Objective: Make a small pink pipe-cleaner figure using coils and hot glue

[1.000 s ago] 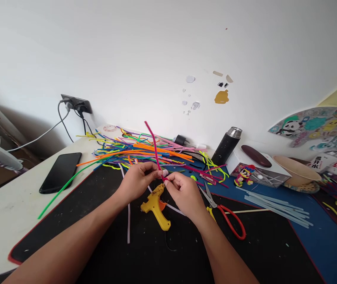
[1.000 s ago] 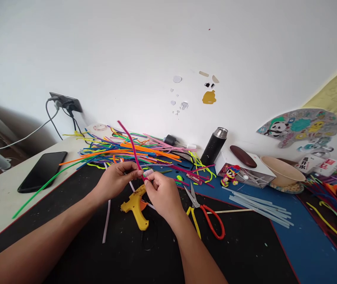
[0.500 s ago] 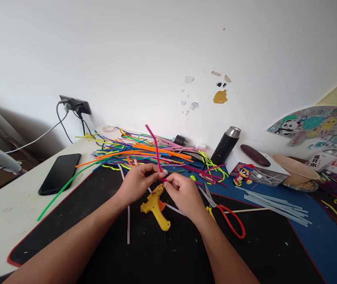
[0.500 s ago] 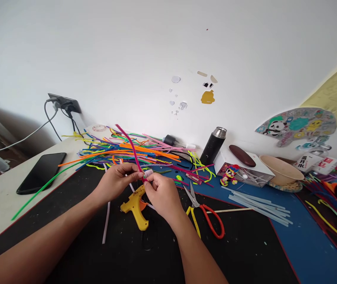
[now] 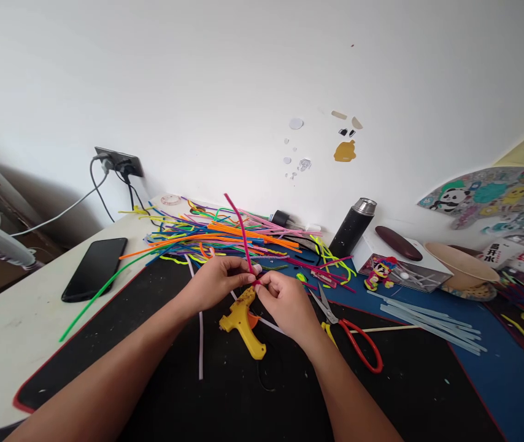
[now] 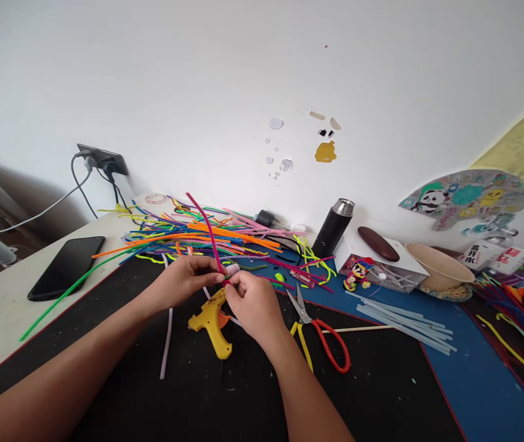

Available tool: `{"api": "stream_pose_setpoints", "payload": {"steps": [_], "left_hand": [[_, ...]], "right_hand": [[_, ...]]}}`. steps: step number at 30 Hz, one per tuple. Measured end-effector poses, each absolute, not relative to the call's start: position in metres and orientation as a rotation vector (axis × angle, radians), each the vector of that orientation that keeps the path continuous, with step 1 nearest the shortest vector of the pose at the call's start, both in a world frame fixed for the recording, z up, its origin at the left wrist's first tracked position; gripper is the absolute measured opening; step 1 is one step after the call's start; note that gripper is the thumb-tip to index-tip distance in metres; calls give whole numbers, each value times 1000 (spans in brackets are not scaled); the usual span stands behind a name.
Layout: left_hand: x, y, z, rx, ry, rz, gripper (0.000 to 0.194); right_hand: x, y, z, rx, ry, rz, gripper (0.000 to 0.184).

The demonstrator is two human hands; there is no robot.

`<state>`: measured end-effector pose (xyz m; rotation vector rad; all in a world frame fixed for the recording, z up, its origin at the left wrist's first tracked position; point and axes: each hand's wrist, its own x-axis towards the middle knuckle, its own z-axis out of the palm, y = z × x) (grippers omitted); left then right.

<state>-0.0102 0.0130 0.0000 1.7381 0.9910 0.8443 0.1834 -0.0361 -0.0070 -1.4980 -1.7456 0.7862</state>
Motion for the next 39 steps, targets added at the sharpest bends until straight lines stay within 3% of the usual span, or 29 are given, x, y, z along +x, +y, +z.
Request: {"api": "stream_pose_setpoints", "payload": {"steps": [8,19,32,39], "left_hand": [[-7,8,2,1746,1007,789,17],[-1,11,-4,1247,844,812,38],[-3,13,-3,1299,868,794,47],[-7,14,-2,1493,955,846,41]], "right_hand": [[182,-37,-7,-1512,-1749,770,14],[183,-37,-8,-1383,-1630,856,22],[184,-37,3,-1414,-1493,869,22],[183,-38,3,-1467,-1551,826,19]]}}
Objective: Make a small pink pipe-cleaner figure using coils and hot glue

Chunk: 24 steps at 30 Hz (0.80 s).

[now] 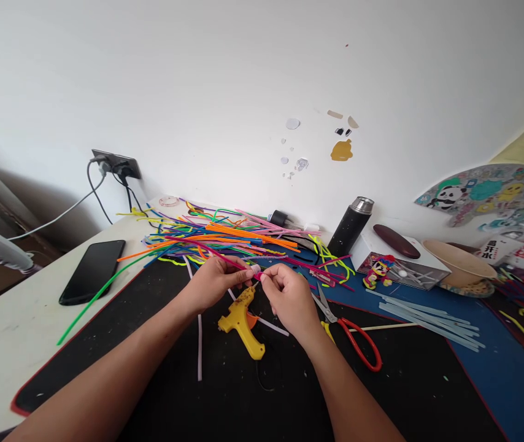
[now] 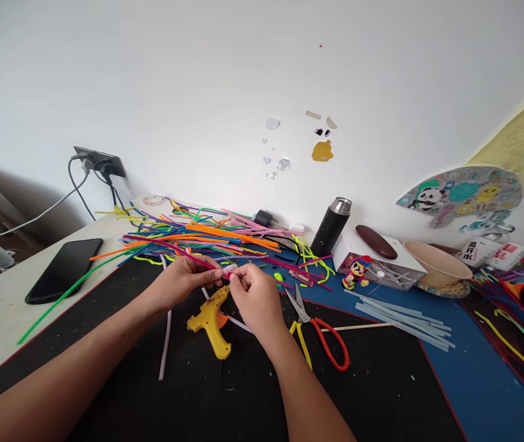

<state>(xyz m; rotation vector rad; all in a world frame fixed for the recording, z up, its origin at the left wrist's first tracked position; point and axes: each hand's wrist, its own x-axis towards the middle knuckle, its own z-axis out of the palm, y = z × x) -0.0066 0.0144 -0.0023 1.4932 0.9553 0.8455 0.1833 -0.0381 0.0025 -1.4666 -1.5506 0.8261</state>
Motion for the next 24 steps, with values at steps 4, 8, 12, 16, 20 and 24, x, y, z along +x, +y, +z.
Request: {"api": "stream_pose_setpoints", "payload": {"steps": [4,8,12,16,20,24], "left_hand": [[-7,12,-5,1603,1048,856,37],[-5,8,-4,1682,1148,864,31],[-4,6,-2,1819,1159,903,22],[-4,5,-2,1996,1126,928,15],[-4,5,-5,2148,1119,926,16],[-3,6,-8,2226,1133,892,16]], "right_hand": [[184,-38,0,-1497,-1599,785,17],[185,-37,-2,-1499,-1662,710,16],[185,-37,-1,-1518,-1726,657,16],[183,-37,-1,-1550,-1784,607,13],[183,-35,-7,-1560,-1838,551,10],[183,-35,-9,-1581,-1874,488,9]]}}
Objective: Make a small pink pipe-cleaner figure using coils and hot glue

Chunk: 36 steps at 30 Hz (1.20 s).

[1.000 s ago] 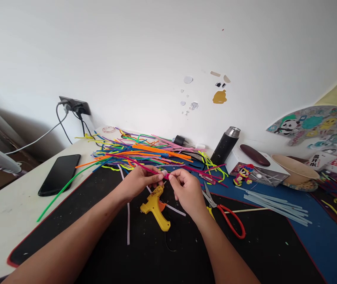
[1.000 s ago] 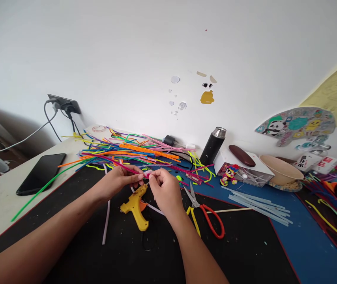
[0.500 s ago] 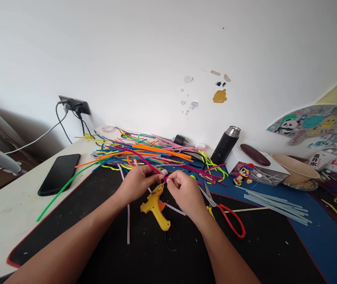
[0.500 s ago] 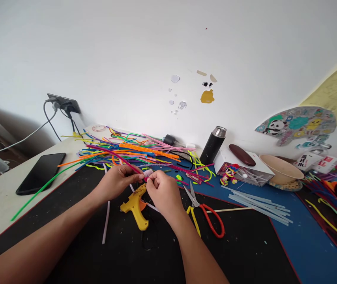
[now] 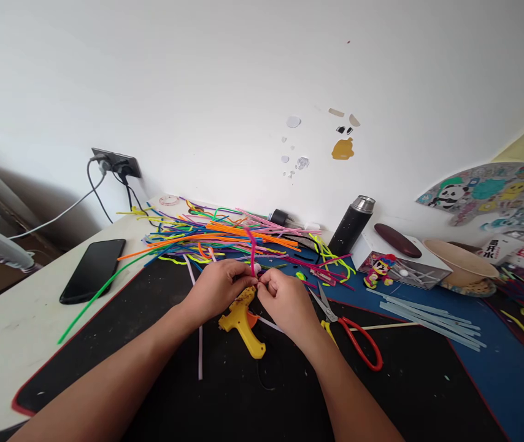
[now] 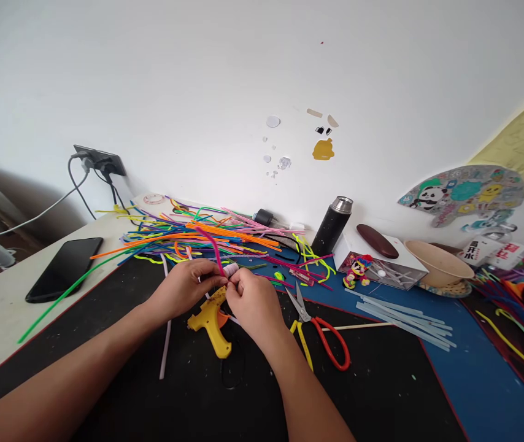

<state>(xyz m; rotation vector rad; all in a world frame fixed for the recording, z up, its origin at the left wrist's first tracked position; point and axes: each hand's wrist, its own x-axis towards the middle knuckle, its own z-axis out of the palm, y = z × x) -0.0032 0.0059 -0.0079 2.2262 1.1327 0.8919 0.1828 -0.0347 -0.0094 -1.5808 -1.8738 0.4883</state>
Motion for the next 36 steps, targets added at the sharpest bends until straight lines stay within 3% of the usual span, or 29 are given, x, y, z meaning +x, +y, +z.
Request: {"api": "stream_pose_setpoints", "payload": {"steps": [24,36], "left_hand": [[-4,7,-5,2264,1224,650,24],[-2,6,0,1562,1041,908,37]], "right_hand": [[182,-35,-11,-1664,-1978,390,8],[182,-38,-5,-1388,-1633,843,22]]}}
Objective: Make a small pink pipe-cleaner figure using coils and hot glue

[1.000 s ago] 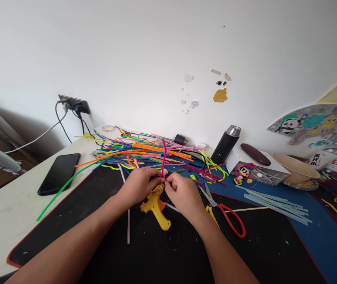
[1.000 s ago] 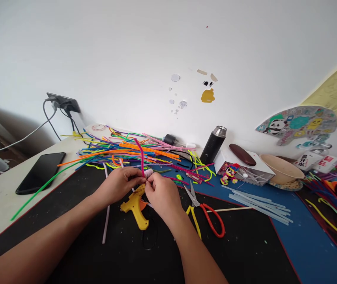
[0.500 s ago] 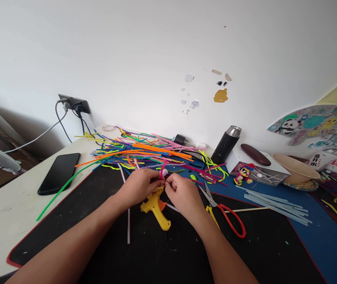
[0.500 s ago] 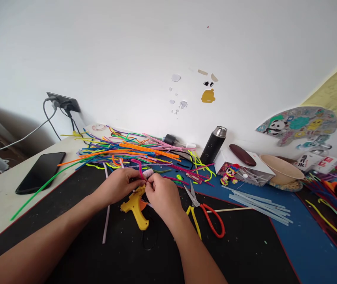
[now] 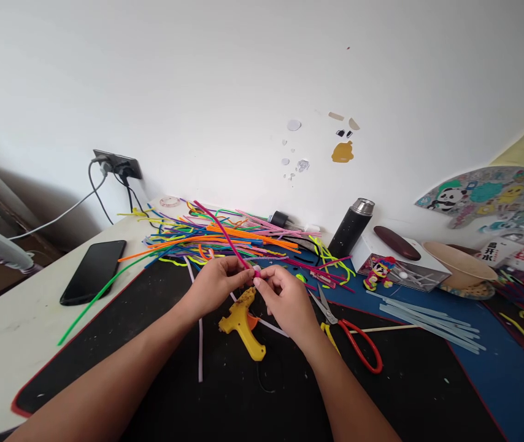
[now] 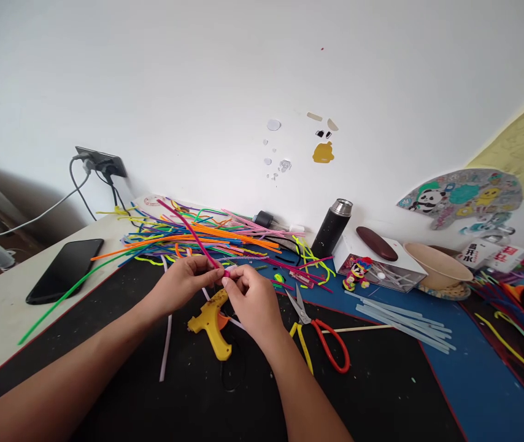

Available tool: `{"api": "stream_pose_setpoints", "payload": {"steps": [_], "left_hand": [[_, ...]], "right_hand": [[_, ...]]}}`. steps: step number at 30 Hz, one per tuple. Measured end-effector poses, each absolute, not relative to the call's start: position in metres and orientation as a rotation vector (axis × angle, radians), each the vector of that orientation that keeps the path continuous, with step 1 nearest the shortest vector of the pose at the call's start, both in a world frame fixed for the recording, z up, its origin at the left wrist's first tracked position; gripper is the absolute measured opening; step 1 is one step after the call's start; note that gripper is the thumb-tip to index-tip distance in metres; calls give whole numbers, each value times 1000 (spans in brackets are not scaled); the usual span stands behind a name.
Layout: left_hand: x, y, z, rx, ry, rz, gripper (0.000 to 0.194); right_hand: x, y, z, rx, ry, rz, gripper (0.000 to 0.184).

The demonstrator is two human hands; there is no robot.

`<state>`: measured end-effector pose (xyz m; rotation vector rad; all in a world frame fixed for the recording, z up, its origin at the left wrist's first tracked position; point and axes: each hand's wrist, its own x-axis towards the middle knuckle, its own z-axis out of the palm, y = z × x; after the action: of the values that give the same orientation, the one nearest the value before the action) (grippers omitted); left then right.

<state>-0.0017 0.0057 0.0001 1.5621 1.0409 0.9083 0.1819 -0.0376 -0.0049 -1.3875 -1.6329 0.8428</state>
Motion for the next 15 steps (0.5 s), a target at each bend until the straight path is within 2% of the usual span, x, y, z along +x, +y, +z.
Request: {"api": "stream_pose_setpoints", "payload": {"steps": [8,12,15], "left_hand": [[3,6,-3,1348,920,903,45],[-2,9,1,1419,949,910,52],[-6,11,1,1551,1004,904,51]], "right_hand": [[181,-38,0,-1358,-1510,930,22],[182,-39,5,-1388,-1504,930,23],[182,-39,5,-1400,-1518,927,23]]}}
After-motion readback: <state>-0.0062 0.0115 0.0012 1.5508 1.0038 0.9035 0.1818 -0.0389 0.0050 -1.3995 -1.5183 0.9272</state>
